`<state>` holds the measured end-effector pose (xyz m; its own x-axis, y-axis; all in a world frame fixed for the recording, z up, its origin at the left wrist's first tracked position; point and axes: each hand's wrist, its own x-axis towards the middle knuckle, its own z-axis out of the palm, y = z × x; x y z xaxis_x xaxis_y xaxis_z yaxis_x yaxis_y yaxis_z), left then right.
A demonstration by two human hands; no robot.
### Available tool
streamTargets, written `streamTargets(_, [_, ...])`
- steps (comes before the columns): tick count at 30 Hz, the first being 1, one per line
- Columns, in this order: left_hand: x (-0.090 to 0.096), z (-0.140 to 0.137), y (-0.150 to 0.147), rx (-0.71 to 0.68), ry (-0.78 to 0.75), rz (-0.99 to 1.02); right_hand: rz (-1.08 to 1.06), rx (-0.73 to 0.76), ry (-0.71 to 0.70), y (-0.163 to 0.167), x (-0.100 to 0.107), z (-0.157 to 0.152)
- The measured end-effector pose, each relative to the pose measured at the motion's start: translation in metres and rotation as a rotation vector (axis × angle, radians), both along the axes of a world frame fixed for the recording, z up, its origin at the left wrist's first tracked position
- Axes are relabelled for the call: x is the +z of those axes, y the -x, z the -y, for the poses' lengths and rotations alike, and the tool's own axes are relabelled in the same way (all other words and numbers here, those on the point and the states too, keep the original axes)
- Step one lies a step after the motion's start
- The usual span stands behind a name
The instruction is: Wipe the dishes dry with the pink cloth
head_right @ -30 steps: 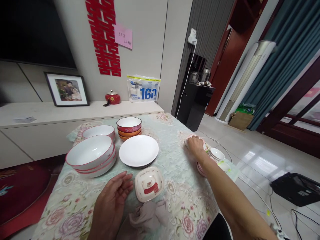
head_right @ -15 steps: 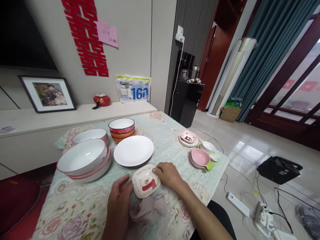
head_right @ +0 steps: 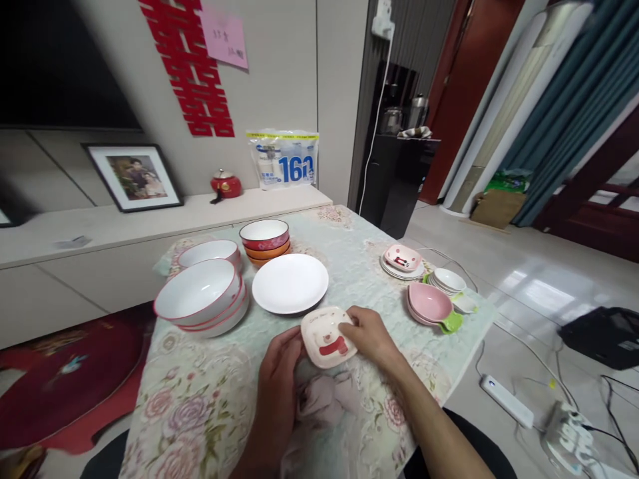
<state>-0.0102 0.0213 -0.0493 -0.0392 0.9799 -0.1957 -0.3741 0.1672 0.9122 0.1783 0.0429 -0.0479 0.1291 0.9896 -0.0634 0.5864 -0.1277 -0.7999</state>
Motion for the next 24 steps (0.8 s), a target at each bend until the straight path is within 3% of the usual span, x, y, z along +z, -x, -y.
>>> streamTargets(5, [0.012, 0.004, -0.002, -0.220, -0.062, 0.214, -0.108, 0.058, -0.033, -0.003, 0.020, 0.004])
streamTargets(9, [0.028, 0.008, -0.007, -0.373, 0.194, 0.531, -0.144, 0.100, -0.086, 0.012, 0.037, 0.013])
streamTargets(12, [0.035, 0.006, -0.006, -0.327, 0.316, 0.572, -0.268, 0.163, -0.112, 0.012, 0.046, 0.017])
streamTargets(14, [0.037, 0.002, -0.002, -0.260, 0.302, 0.593, -0.392, 0.197, -0.088, 0.002, 0.051, 0.017])
streamTargets(16, [0.038, -0.003, 0.004, -0.209, 0.256, 0.621, -0.388, 0.258, -0.035, -0.008, 0.052, 0.018])
streamTargets(21, [0.041, -0.015, 0.015, -0.207, 0.151, 0.743, -0.023, 0.780, 0.041, 0.008, 0.042, 0.033])
streamTargets(24, [0.036, -0.018, 0.019, -0.260, 0.151, 0.794, 0.045, 0.912, -0.019, 0.034, 0.031, 0.046])
